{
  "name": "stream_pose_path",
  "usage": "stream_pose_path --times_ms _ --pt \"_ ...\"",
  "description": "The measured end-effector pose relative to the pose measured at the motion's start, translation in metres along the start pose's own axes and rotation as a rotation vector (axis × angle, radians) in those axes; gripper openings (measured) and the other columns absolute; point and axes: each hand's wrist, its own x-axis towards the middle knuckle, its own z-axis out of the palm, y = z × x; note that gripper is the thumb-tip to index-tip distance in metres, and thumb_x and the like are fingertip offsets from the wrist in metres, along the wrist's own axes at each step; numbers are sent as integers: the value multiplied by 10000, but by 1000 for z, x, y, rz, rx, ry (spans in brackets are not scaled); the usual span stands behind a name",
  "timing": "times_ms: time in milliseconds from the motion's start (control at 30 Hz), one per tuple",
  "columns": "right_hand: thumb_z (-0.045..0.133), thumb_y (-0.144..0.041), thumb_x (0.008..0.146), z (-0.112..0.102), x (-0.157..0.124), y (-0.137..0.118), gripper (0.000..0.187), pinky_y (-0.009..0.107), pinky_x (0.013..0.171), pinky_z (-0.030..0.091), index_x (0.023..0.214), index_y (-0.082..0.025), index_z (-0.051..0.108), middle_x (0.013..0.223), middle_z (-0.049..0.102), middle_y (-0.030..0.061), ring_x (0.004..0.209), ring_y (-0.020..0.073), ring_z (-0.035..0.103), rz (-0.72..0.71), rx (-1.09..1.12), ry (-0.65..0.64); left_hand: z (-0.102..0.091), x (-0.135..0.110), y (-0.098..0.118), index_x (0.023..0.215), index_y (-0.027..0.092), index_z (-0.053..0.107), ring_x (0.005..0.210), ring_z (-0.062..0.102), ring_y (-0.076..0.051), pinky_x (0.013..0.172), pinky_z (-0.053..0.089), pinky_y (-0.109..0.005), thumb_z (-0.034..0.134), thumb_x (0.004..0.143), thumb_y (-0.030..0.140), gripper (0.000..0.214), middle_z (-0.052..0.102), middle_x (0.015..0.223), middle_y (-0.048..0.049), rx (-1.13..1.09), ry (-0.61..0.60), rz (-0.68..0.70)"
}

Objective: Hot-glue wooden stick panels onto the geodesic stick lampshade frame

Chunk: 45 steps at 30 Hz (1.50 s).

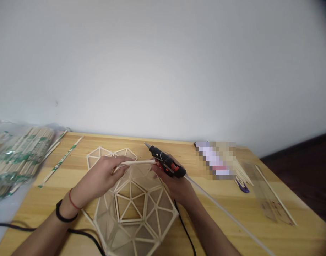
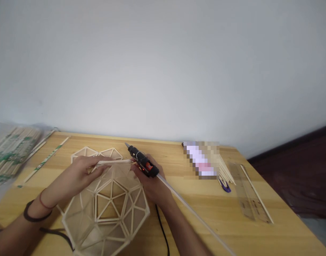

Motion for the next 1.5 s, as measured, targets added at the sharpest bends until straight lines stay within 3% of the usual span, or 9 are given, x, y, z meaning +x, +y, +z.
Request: stream_pose_path --times_ms 133,300,633,1033,1267,1500 --pt "707 -445 827 0 0 0 267 303 703 539 984 -230 694 830 715 16 737 187 669 -4 6 -14 1 0 1 1278 250 697 1027 734 -195 893 530 -282 485 1025 284 332 762 1234 -42 24 13 3" --pt "721 -445 802 0 0 -3 264 305 690 537 942 -227 669 791 695 5 688 176 651 23 28 -4 1 0 4 1250 249 701 837 726 -159 768 503 -245 497 1006 226 319 798 1063 -2 59 18 1" --pt "698 -430 825 0 0 -1 235 289 673 530 908 -221 629 781 675 5 693 168 633 -15 17 -21 3 -1 0 1098 201 730 739 685 -169 682 449 -253 519 981 221 242 753 828 -2 76 47 8" --pt "686 -438 823 2 0 -3 255 298 658 540 942 -214 658 801 691 20 691 177 654 -19 11 -22 5 -3 -1 1177 226 749 934 745 -180 819 514 -261 506 995 225 303 800 1081 -26 16 76 19" --pt "668 -435 835 2 -2 -3 233 297 651 528 930 -222 666 757 671 2 675 177 640 -38 -32 -6 5 0 0 1184 225 754 861 743 -171 782 528 -258 499 978 198 329 807 981 -18 18 80 -1" --pt "650 -428 823 2 -1 -6 210 292 636 526 902 -234 656 750 689 4 670 181 643 -27 -72 -11 4 0 0 1175 218 745 944 739 -185 817 546 -265 478 983 211 329 796 1050 -37 -6 63 -7"
